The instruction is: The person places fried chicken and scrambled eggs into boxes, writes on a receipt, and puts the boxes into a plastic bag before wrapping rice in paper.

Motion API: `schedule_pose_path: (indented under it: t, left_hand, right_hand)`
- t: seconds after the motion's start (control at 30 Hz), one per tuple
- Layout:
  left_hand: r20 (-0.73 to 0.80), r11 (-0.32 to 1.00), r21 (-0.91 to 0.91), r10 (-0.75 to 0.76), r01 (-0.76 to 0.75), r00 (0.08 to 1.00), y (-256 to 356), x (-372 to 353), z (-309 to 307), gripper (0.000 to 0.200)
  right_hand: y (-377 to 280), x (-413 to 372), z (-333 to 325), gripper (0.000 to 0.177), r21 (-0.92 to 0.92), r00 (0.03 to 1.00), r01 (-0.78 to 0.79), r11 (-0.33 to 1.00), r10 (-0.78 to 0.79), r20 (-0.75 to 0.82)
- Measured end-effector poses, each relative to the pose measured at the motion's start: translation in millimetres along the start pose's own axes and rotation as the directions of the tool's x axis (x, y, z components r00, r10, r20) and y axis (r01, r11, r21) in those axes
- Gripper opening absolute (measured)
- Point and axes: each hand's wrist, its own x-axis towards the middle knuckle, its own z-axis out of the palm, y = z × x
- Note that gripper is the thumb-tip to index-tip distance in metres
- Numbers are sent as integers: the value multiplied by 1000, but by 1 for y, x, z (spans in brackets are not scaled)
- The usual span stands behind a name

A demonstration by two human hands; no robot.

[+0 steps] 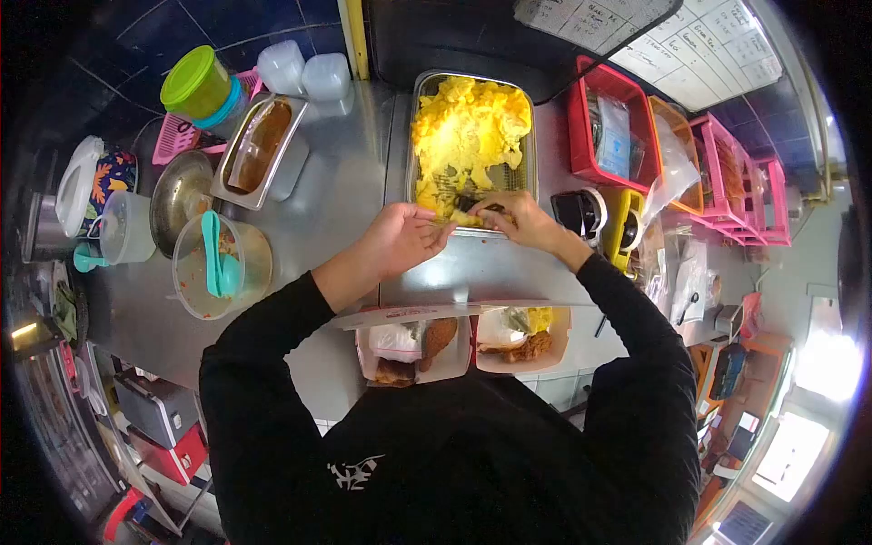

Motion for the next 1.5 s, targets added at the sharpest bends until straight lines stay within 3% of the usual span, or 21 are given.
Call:
schedule_pose_path:
  t: [0.13, 0.23, 0.3, 0.43, 0.47, 0.57, 0.6, 0.7, 0.77, 0.87, 0.97, 1.07, 1.23, 1.33, 1.43, 1.47, 1.5]
  left_hand:
    - [-121, 1000, -8, -3, 2, 993, -2, 1, 2, 42]
    - [-71, 998, -51, -34, 31, 997, 2, 3, -3, 41]
    - [-33, 997, -74, -39, 37, 999, 3, 2, -8, 40]
    - [-15, 998, -52, -30, 29, 999, 0, -3, -9, 40]
    - [-32, 999, -34, -19, 18, 999, -1, -5, -7, 39]
    - [-83, 1000, 9, 16, -15, 996, -5, -10, -5, 36]
    - [-99, 999, 18, 28, -26, 995, -5, -11, -5, 34]
    - [-141, 999, 13, 38, -36, 989, -3, -11, -4, 29]
    - [-137, 999, -7, 34, -35, 990, -1, -10, -6, 26]
    - [-102, 998, -53, 29, -34, 994, 0, -8, -11, 24]
    - [-77, 995, -98, 14, -21, 997, 3, -8, -6, 25]
    - [-66, 991, -132, -16, 7, 998, 6, -4, -12, 29]
    - [-46, 990, -140, -19, 12, 999, 5, -6, -4, 36]
    - [-158, 990, -143, -5, -18, 987, 0, -13, 2, 26]
    - [-15, 991, 6, 131, -131, 991, 7, -6, -18, 11]
    - [-28, 981, 33, 193, -192, 981, 9, -3, -22, 8]
    - [-38, 966, 64, 253, -250, 967, 13, -5, -18, 7]
  right_hand:
    - [-6, 5, 0, 14, 209, 970, -237, 949, 220, 101]
    - [-1, 12, -10, 15, 169, 914, -382, 909, 345, 213]
    - [19, 7, -17, 19, 376, 907, -421, 825, 378, 187]
    - [29, 2, -17, 33, 803, 822, -378, 460, 566, 62]
    - [28, 2, -19, 34, 798, 785, -431, 423, 611, 100]
    - [28, 18, -9, 32, 888, 778, -260, 378, 627, -39]
    - [29, 26, -3, 30, 891, 780, -210, 403, 619, -96]
    - [26, 43, 12, 26, 662, 860, -290, 691, 492, -136]
    - [15, 40, 20, 15, 519, 941, -246, 819, 330, -74]
    - [1, 29, 16, 15, 262, 991, -133, 956, 128, 39]
    - [-2, 25, -4, 22, 127, 982, -55, 990, 31, 187]
    - [0, 28, -7, 23, 144, 973, -58, 988, 24, 228]
    - [4, 35, -13, 15, 113, 942, -153, 982, 110, 317]
    - [9, 31, -23, 17, 104, 904, -236, 966, 179, 388]
    - [13, 22, -32, 20, 227, 909, -365, 903, 293, 296]
    - [15, 21, -38, 24, 230, 881, -423, 877, 338, 330]
    - [20, 19, -39, 25, 347, 865, -491, 799, 397, 307]
